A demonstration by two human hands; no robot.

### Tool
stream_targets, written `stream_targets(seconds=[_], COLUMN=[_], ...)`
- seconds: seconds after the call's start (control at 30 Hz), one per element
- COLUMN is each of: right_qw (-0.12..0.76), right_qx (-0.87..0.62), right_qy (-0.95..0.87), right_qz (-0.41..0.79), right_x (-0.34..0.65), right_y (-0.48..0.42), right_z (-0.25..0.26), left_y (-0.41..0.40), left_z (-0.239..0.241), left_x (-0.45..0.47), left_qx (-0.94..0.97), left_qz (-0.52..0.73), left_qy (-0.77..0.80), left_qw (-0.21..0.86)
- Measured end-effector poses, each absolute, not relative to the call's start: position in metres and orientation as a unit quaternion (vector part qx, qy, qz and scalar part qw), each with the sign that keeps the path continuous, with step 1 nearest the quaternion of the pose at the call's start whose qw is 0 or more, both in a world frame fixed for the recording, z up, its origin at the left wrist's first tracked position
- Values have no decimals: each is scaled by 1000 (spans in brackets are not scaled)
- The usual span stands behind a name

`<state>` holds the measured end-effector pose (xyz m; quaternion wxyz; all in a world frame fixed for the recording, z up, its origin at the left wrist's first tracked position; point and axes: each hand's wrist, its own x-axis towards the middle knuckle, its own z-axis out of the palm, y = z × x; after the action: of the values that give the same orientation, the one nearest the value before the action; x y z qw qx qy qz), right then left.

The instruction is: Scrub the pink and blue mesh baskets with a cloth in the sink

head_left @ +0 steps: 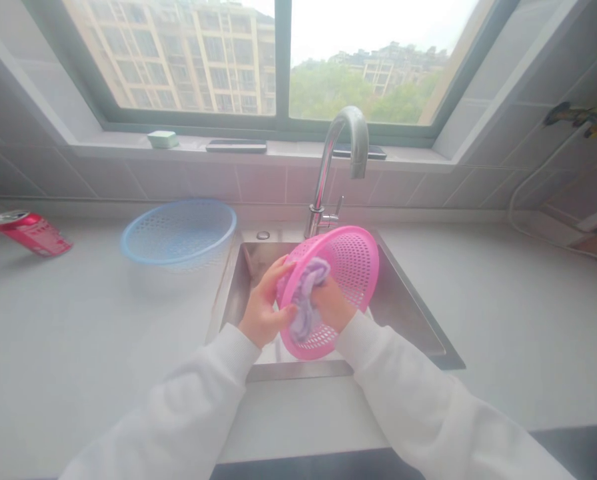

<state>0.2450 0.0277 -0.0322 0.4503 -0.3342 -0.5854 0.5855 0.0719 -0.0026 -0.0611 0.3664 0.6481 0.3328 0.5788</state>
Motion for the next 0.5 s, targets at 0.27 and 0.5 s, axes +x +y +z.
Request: stream_targets(seconds=[0.27,0.5], right_qw=[316,472], right_qx=[-358,-376], right_qy=[-686,-517], right_qz=[549,607], right_x=[244,250], right_y=[25,24], right_z=[-45,-38], left_y=[-1,7], left_z=[-65,-66], left_x=[72,60], left_qx=[614,658], left_qz=[577,541], left_qy=[357,343], left_qw=[403,396])
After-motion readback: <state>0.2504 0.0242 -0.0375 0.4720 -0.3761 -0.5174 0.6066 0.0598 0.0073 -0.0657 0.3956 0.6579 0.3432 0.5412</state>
